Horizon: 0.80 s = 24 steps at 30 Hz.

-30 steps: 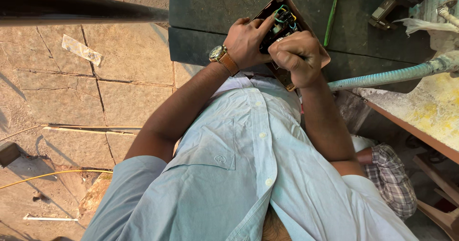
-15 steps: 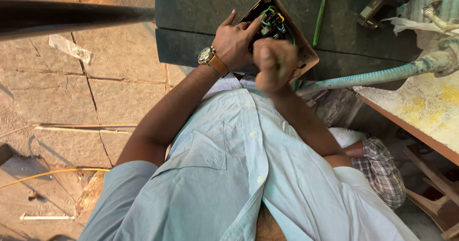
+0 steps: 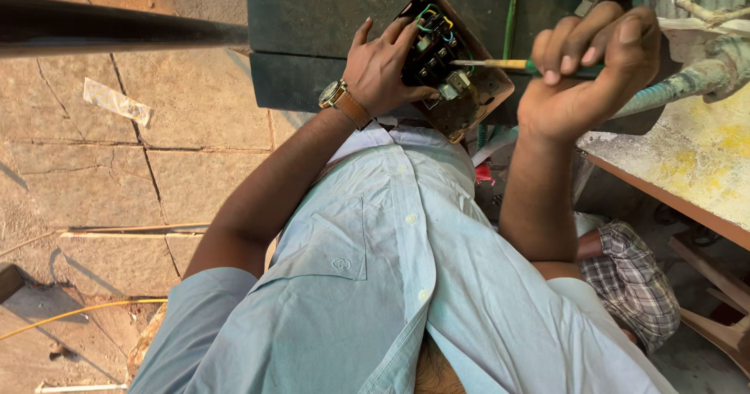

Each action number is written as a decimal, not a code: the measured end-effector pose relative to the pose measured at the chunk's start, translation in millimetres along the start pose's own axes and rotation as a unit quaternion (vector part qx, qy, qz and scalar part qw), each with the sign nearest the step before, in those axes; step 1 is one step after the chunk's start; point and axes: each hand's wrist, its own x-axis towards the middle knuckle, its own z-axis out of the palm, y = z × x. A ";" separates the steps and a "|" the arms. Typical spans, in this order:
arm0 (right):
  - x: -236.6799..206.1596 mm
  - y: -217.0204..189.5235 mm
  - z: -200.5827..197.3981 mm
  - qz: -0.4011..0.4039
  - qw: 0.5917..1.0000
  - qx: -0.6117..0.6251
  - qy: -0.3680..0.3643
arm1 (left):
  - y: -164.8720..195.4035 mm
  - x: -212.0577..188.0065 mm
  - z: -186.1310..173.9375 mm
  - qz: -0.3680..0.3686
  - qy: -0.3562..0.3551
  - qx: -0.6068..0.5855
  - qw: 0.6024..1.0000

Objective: The person removes a small black electrical component from a cloth and places it on a metal workbench. They then use a green screwdriver to tighten screws on the component and connect wires to terminals inside a brown electrical box. The person continues to adjust and secure the wiring throughout the clip.

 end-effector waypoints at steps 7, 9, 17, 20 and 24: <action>6.0 17.9 -13.7 -0.042 0.999 -0.030 0.012 | 0.6 10.8 12.3 -0.017 -0.021 -0.039 0.999; 9.1 25.0 -18.7 -0.044 0.998 -0.021 0.037 | -1.6 16.1 13.1 0.001 -0.007 -0.010 1.000; 32.5 61.6 -47.4 -0.022 0.998 0.026 0.060 | -7.0 26.3 14.3 0.001 -0.043 0.015 0.999; 34.4 66.9 -57.6 0.021 0.994 0.051 0.089 | -6.1 25.1 15.2 0.016 -0.018 0.004 1.000; 35.7 64.6 -66.0 0.074 0.984 0.091 0.134 | -5.3 25.5 15.9 0.015 -0.024 0.016 0.999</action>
